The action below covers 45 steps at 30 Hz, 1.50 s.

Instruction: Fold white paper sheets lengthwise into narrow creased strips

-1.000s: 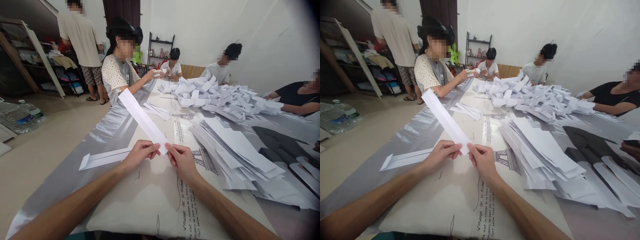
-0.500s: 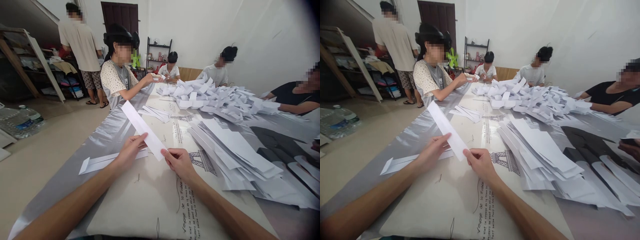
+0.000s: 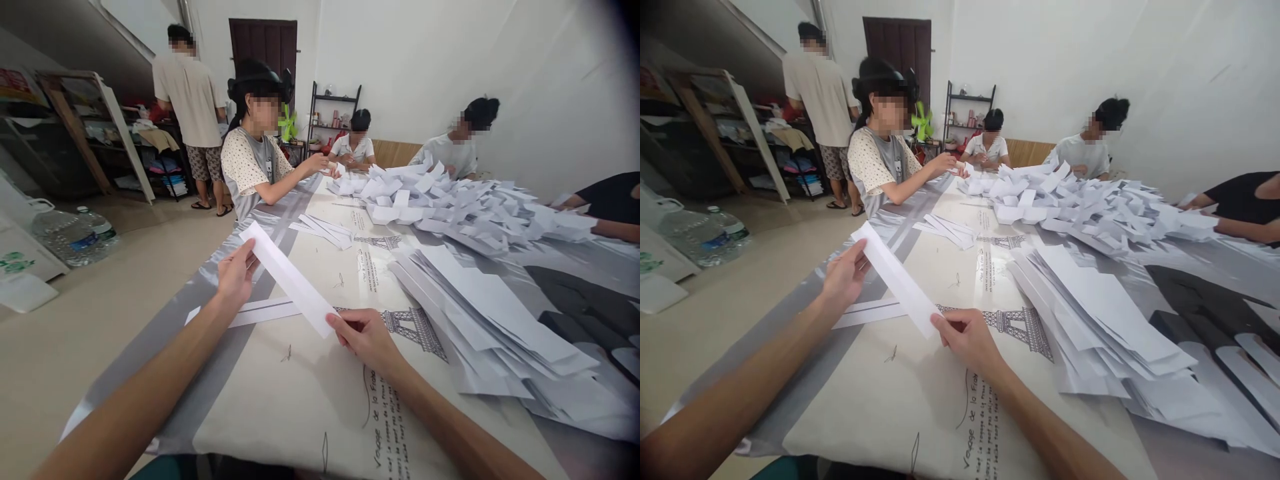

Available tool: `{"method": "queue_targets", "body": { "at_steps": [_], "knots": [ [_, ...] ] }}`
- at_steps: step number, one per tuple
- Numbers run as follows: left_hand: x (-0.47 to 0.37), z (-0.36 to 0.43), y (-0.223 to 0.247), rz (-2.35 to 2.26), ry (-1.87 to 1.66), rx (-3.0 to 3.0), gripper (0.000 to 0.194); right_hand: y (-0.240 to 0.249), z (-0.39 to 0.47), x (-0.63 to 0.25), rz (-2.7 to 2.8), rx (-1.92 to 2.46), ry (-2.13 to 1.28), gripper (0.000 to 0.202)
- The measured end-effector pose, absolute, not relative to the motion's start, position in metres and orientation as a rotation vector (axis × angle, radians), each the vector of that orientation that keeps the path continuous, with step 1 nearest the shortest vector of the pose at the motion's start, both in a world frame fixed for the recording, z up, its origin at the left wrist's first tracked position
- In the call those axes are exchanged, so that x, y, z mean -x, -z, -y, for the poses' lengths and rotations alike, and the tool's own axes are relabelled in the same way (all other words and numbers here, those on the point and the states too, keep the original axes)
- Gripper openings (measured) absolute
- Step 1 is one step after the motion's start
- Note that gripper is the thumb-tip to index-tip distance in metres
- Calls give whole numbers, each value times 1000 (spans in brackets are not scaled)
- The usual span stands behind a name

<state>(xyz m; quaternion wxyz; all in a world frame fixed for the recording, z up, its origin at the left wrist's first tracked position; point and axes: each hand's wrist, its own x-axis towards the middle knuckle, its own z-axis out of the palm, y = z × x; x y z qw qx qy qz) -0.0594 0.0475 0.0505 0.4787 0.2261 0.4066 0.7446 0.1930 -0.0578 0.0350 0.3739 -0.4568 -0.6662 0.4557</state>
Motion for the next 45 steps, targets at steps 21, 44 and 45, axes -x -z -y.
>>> {"method": "queue_targets", "body": {
  "at_steps": [21,44,45],
  "knots": [
    [-19,34,-55,-1019,-1431,-1353,49,-50,64,-190,1608,1037,-891,44],
    [-13,26,-58,-970,-1349,-1364,41,-46,59,-192,1581,1063,-960,40],
    [-14,26,-57,-966,-1319,-1368,42,-46,59,-193,1580,1061,-946,40]
  ]
}}
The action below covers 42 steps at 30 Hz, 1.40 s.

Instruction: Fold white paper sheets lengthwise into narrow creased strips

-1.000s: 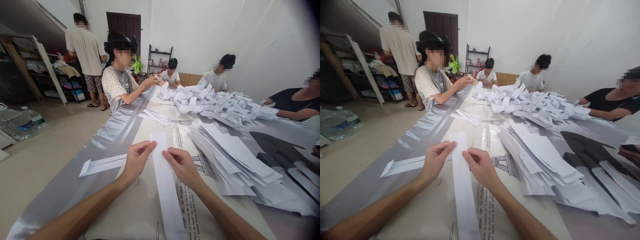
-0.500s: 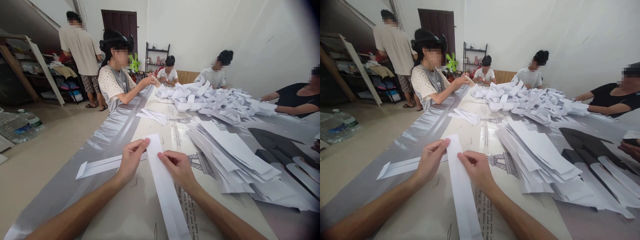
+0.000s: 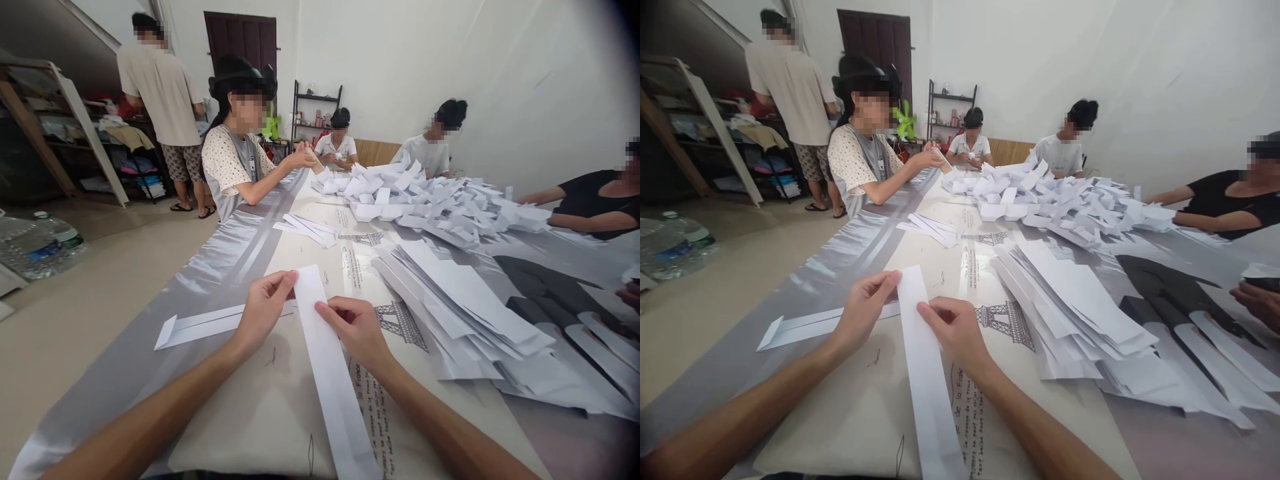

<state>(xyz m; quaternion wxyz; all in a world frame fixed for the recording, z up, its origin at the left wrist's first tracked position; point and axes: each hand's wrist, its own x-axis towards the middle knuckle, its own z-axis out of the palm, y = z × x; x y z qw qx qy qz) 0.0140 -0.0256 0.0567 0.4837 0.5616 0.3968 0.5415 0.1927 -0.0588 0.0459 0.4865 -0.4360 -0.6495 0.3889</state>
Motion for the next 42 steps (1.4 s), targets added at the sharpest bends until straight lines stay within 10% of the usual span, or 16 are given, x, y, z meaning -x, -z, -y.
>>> {"method": "queue_targets", "body": {
  "at_steps": [42],
  "knots": [
    [-24,46,-58,-956,-1317,-1622,33,-63,62,-199,1385,967,-847,29]
  ]
}}
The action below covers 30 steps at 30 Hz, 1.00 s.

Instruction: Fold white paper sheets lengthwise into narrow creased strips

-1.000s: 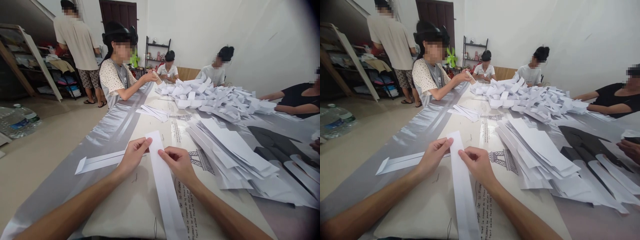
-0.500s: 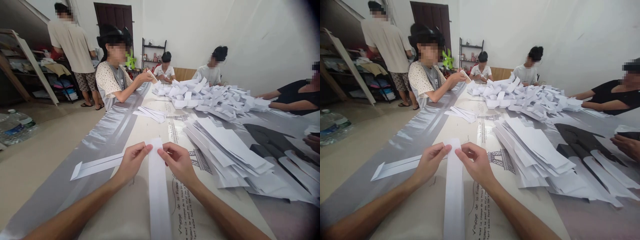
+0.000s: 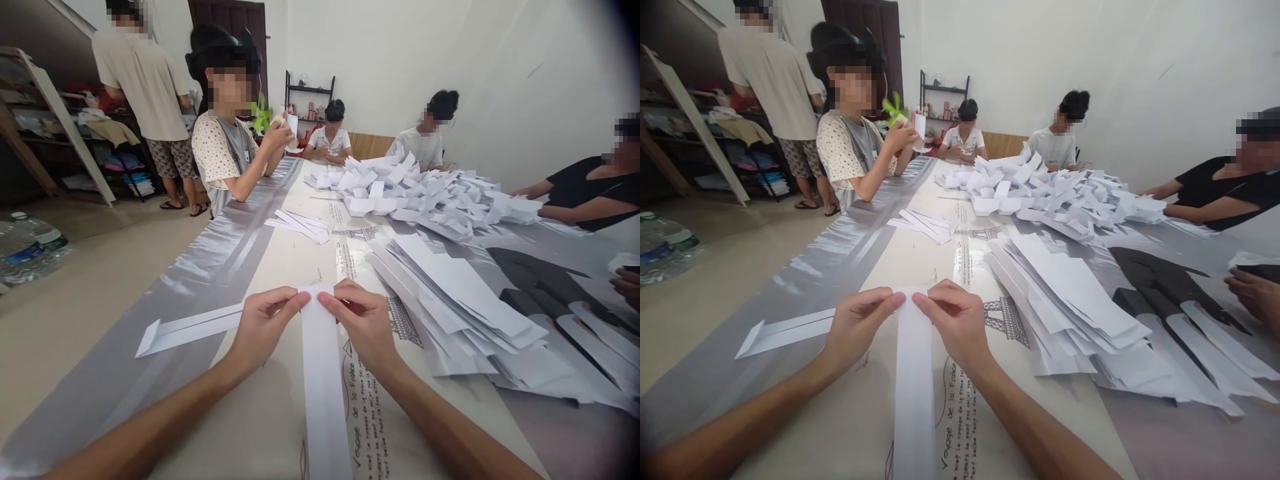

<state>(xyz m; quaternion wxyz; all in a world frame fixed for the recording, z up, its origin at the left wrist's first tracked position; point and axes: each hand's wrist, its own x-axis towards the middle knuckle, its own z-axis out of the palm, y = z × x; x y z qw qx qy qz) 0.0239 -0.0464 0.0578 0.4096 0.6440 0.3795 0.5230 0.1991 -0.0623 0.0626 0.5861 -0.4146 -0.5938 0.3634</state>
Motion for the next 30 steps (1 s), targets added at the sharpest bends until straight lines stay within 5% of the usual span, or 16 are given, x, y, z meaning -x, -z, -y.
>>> {"method": "queue_targets", "body": {
  "at_steps": [30],
  "knots": [
    [-25,43,-48,-889,-1242,-1654,34,-63,57,-200,1319,952,-901,25]
  ]
}}
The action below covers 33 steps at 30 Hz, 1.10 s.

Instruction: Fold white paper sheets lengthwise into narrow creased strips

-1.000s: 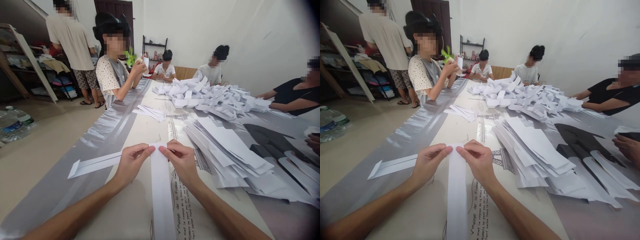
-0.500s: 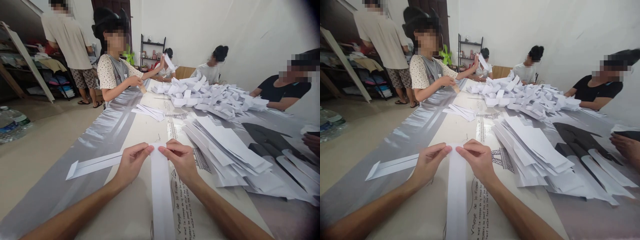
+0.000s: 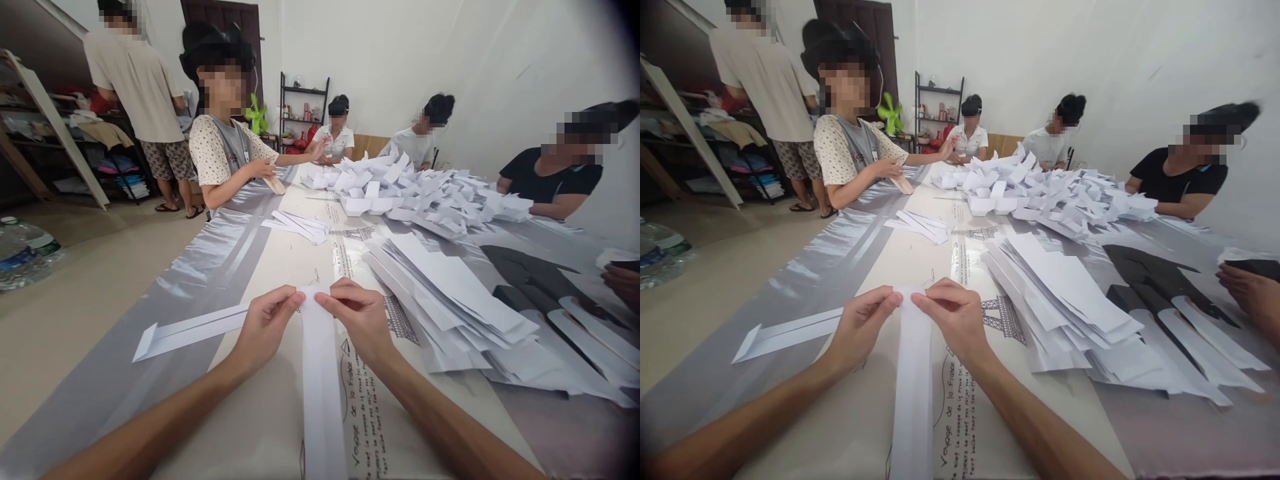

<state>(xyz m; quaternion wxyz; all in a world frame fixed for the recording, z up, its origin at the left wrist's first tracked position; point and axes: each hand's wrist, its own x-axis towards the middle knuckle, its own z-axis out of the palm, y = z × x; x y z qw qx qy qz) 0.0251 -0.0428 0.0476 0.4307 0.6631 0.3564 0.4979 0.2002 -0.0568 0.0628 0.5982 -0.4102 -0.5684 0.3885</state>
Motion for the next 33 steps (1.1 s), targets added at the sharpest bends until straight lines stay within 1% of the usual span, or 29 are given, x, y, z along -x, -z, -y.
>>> {"method": "queue_targets", "body": {
  "at_steps": [9,13,15,19,25,30,33],
  "knots": [
    [-29,46,-50,-910,-1230,-1616,33,-57,54,-202,1302,977,-926,22],
    [-34,49,-50,-989,-1168,-1606,45,-54,54,-198,1286,967,-895,22],
    [-37,51,-50,-1055,-1164,-1614,48,-53,55,-194,1271,990,-863,23],
    [-42,52,-48,-1145,-1179,-1646,46,-49,57,-189,1231,1029,-783,25],
    [-45,54,-43,-1128,-1032,-1705,42,-45,53,-190,1106,1067,-699,27],
    [-40,48,-40,-1290,-982,-1820,41,-43,49,-189,1106,1085,-755,34],
    [-36,47,-41,-1334,-895,-1930,41,-42,47,-190,1111,1122,-880,40]
  ]
}}
